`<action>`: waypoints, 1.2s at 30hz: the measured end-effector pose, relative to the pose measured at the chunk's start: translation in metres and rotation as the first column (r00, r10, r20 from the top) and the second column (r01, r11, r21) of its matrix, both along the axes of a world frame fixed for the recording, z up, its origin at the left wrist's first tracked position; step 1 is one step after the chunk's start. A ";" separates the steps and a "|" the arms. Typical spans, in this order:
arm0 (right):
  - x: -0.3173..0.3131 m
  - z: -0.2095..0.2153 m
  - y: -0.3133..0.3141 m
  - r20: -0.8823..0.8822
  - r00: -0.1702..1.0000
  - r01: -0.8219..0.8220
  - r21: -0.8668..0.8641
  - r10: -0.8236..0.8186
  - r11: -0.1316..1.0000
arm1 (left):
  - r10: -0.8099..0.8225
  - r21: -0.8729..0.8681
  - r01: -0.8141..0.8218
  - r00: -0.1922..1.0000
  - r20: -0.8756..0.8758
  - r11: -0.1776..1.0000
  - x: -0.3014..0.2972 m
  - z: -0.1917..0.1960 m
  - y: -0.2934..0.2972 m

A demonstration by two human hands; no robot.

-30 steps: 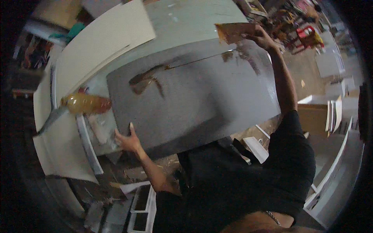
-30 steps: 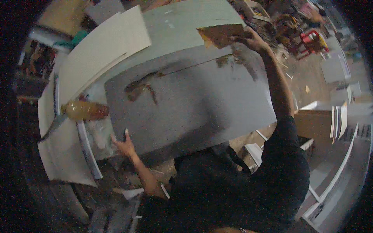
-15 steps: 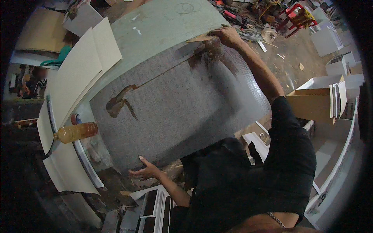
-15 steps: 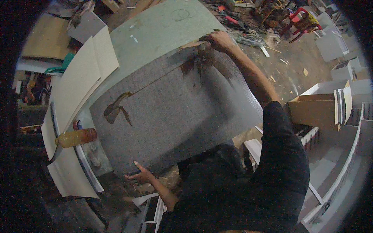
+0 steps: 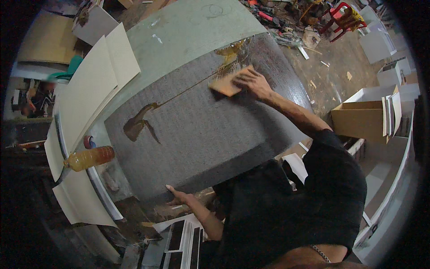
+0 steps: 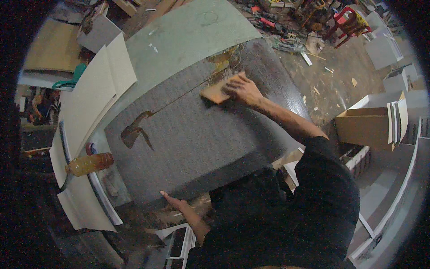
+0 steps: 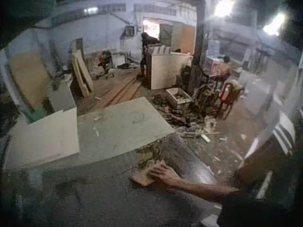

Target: The person spreads glue onto a series of rectangular panels using a piece of scrap wood as a spreader. The person pours liquid glue from a plastic bottle and then uses the wood scrap to evenly coat the surface of each panel.

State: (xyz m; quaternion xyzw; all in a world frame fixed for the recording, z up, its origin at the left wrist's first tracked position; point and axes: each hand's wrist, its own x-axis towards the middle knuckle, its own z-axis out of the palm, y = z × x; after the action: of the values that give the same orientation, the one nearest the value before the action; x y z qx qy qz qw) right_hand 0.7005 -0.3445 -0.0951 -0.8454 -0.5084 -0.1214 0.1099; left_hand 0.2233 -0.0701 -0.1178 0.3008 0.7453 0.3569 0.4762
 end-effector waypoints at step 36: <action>0.087 0.009 0.045 0.077 0.975 0.207 0.035 -0.209 0.978 | 0.081 0.140 -0.059 0.984 -0.157 0.988 0.024 0.015 -0.006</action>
State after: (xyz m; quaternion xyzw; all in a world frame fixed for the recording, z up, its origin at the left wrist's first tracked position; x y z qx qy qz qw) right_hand 0.7875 -0.2994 -0.0862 -0.8869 -0.4194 -0.1731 0.0873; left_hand 0.2474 -0.0765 -0.1031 0.3340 0.7658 0.3974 0.3797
